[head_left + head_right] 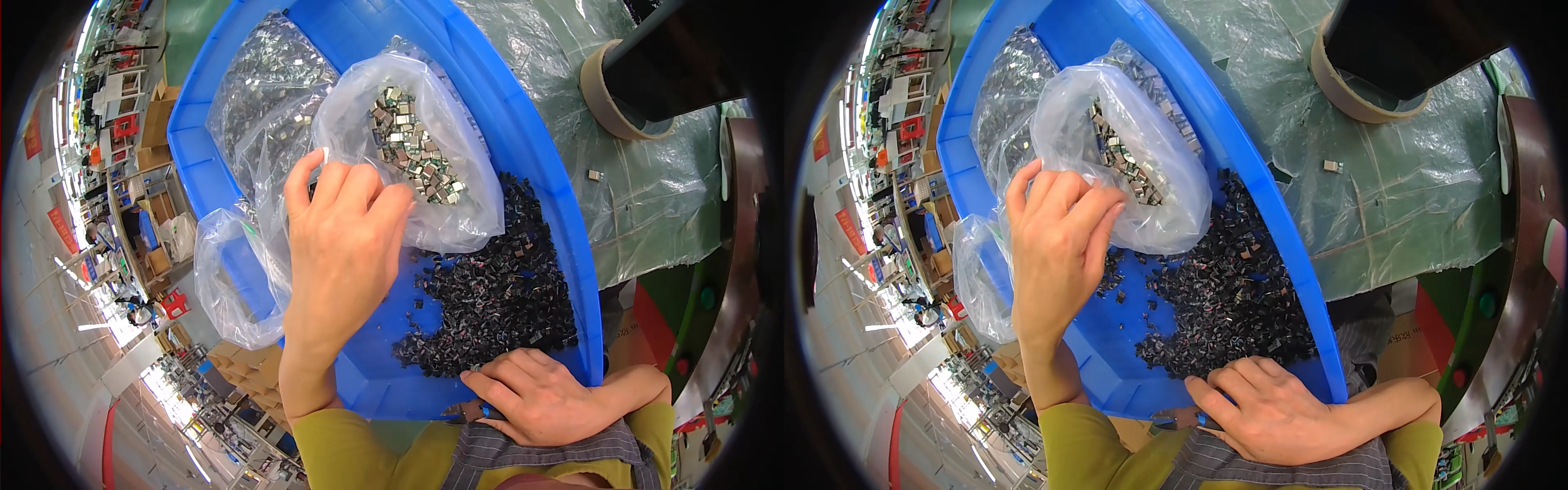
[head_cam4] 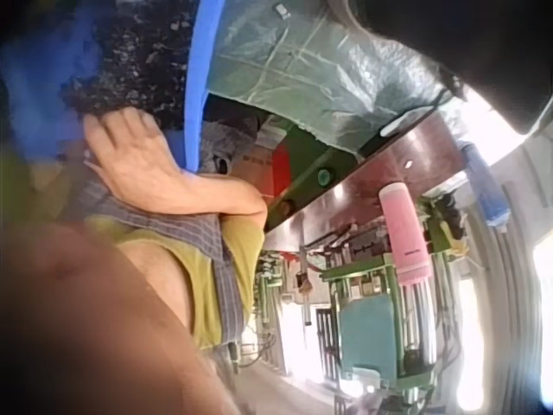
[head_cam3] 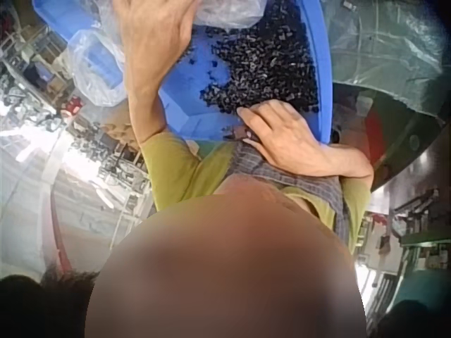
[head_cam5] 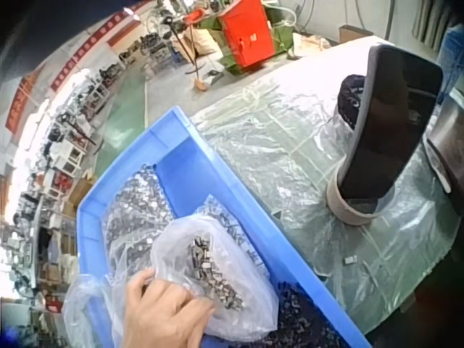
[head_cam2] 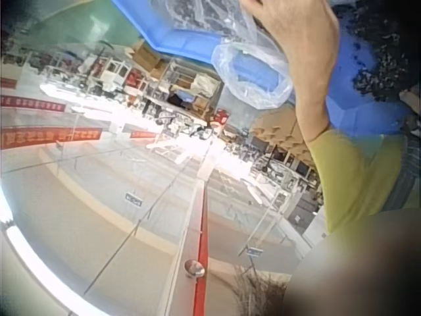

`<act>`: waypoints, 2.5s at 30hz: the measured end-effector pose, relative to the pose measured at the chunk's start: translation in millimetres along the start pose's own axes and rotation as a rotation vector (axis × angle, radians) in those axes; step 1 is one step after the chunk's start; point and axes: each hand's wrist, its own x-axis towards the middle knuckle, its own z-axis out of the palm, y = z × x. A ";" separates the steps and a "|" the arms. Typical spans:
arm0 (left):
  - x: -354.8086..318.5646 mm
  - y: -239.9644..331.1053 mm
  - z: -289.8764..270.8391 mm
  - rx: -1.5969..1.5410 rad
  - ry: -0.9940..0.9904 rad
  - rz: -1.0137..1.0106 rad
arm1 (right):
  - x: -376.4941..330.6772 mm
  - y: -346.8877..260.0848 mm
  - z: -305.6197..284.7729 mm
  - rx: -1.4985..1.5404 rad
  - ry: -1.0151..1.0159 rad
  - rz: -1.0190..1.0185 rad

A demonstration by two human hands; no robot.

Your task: Sorting small electronic components and trimming excess material using pliers at a factory workbench.

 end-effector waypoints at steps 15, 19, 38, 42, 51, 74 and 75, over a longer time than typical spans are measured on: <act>9.5 -5.7 37.0 0.071 0.192 -0.030 | 0.8 -0.2 -0.2 0.007 0.006 -0.003; 9.9 -8.2 40.2 0.050 0.240 -0.017 | 0.9 -0.6 -1.4 0.008 -0.008 0.000; 5.3 3.0 23.3 -0.343 0.485 0.176 | 1.4 -0.8 -1.1 -0.020 0.001 -0.007; 6.1 2.8 26.1 -0.309 0.500 0.205 | 0.8 -1.2 -2.2 -0.016 -0.020 0.002; 4.0 4.4 27.1 -0.234 0.530 0.222 | 0.7 -1.0 -1.0 -0.012 -0.015 0.003; 24.2 -14.3 46.7 0.100 0.278 -0.086 | 0.5 0.4 -0.2 -0.017 -0.005 -0.015; 24.7 -15.1 48.6 0.096 0.286 -0.091 | 0.7 0.4 -0.1 -0.020 -0.002 -0.015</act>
